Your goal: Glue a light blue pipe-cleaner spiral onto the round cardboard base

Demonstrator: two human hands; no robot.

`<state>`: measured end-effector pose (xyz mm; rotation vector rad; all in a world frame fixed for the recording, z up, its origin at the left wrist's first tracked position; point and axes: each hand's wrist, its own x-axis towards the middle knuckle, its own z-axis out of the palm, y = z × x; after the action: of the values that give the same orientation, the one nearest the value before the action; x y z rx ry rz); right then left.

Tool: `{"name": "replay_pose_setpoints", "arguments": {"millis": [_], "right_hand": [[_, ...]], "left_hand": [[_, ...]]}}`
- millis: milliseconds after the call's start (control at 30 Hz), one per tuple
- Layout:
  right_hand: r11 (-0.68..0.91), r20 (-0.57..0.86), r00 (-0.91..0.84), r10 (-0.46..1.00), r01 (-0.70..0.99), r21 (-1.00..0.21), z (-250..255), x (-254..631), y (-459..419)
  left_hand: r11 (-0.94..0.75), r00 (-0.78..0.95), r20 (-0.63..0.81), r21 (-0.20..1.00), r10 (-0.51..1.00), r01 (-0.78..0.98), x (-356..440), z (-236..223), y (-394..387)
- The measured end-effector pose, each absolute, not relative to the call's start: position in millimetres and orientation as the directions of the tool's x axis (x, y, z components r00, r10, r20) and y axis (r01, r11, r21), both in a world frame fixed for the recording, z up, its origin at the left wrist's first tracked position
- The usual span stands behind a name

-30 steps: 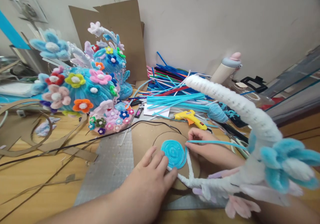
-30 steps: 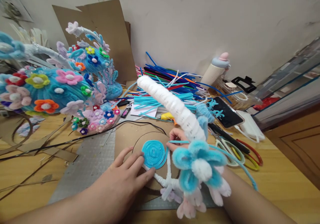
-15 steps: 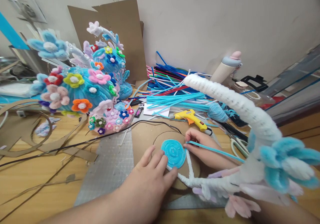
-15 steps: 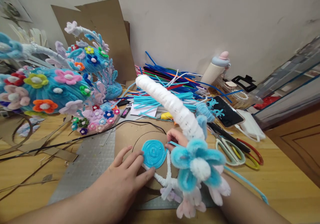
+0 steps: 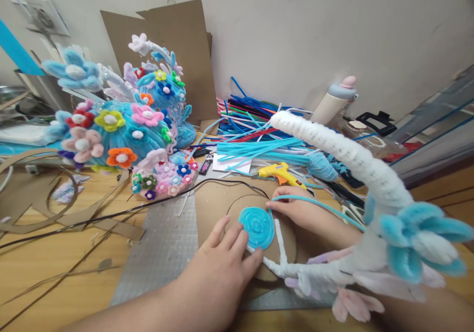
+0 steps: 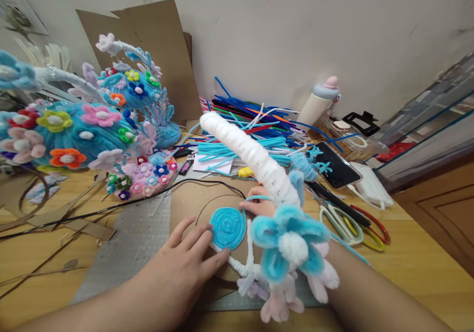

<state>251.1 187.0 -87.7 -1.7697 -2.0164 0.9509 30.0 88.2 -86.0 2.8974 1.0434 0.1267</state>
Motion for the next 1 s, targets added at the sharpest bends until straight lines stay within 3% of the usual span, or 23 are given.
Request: {"name": "replay_pose_setpoints", "arguments": {"millis": [167, 300, 533, 667, 800, 1000], "right_hand": [[-0.145, -0.541, -0.235, 0.808, 0.81, -0.568, -76.6, 252.5, 205.3], [-0.138, -0.617, -0.252, 0.745, 0.848, -0.512, -71.1, 245.5, 214.9], [-0.016, -0.522, -0.227, 0.822, 0.908, -0.419, -66.6, 218.0, 205.7], [0.079, -0.384, -0.245, 0.89, 0.913, -0.401, -71.7, 214.5, 201.1], [0.179, -0.223, -0.294, 0.93, 0.888, -0.422, -86.0, 217.6, 200.4], [0.277, -0.131, -0.383, 0.914, 0.829, -0.486, -97.3, 223.0, 191.8]], "left_hand": [[-0.768, 0.766, 0.062, 0.093, 0.64, 0.634, 30.0, -85.9, 87.6], [-0.767, 0.766, 0.061, 0.101, 0.64, 0.633, 30.4, -86.7, 88.9], [-0.77, 0.769, 0.056, 0.089, 0.637, 0.632, 29.9, -86.7, 89.8], [-0.77, 0.769, 0.055, 0.085, 0.637, 0.632, 30.3, -87.0, 89.4], [-0.771, 0.769, 0.058, 0.081, 0.637, 0.632, 31.0, -87.8, 89.6], [-0.772, 0.769, 0.067, 0.086, 0.636, 0.63, 30.1, -89.2, 88.4]]}}
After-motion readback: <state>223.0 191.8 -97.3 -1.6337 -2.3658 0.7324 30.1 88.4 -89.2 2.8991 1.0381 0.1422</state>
